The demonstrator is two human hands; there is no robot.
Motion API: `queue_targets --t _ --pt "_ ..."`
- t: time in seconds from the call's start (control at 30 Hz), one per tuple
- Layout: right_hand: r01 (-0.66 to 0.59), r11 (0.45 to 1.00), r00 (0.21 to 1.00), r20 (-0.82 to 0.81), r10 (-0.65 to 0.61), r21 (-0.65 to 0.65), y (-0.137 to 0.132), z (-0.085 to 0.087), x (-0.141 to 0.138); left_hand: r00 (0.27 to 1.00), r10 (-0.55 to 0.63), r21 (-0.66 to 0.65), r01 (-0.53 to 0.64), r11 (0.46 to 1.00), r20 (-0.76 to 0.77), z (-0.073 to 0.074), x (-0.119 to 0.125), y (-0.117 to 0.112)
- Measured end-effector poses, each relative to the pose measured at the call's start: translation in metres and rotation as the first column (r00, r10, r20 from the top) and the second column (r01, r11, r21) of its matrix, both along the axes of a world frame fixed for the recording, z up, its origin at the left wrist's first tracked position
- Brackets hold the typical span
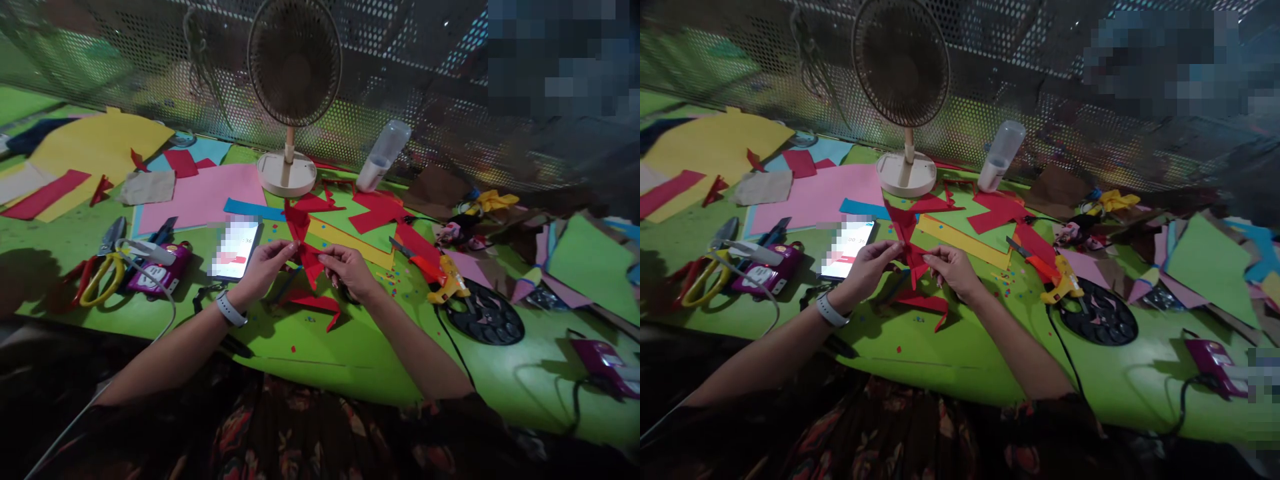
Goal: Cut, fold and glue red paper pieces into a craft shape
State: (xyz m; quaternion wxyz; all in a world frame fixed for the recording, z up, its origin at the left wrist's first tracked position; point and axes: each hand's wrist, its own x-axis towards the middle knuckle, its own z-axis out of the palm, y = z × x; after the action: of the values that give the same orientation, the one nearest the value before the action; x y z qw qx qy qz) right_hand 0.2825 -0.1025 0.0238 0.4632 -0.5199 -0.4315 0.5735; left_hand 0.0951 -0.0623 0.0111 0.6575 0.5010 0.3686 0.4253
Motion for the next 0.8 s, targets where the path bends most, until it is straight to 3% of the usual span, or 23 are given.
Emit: queue_targets --t 0.13,0.23,0.33,0.4,0.5,0.57,0.67,0.8 --pt "0.033 0.999 0.999 -0.015 -0.032 0.022 0.003 -0.004 0.001 0.989 -0.137 0.004 0.137 0.991 -0.063 -0.001 0.000 -0.001" --pt "0.053 0.997 0.999 -0.001 -0.053 0.050 0.000 -0.003 0.002 0.989 -0.111 0.049 0.116 0.992 -0.101 -0.001 0.001 -0.002" --pt "0.114 0.964 0.990 0.058 -0.131 0.239 -0.008 0.002 0.007 0.992 -0.053 0.074 0.061 0.995 -0.113 -0.002 0.000 -0.002" --pt "-0.001 0.927 0.980 0.186 -0.075 0.376 -0.013 0.005 0.010 0.994 -0.050 0.067 0.057 0.996 -0.095 -0.002 -0.001 -0.001" --pt "-0.273 0.862 0.904 0.420 0.078 0.428 -0.014 0.002 0.011 0.994 -0.092 0.041 0.094 0.995 -0.059 -0.002 -0.002 -0.001" --pt "-0.293 0.835 0.896 0.439 0.069 0.466 -0.012 -0.002 0.009 0.994 -0.099 0.030 0.100 0.995 -0.051 -0.002 -0.001 -0.001" --pt "-0.208 0.866 0.930 0.366 0.031 0.455 -0.008 -0.006 0.002 0.995 -0.091 0.009 0.091 0.996 -0.031 -0.001 0.002 -0.002" --pt "-0.072 0.957 0.937 0.347 -0.032 0.281 -0.009 -0.002 -0.005 0.988 -0.152 -0.019 0.152 0.988 0.000 0.000 0.004 -0.006"
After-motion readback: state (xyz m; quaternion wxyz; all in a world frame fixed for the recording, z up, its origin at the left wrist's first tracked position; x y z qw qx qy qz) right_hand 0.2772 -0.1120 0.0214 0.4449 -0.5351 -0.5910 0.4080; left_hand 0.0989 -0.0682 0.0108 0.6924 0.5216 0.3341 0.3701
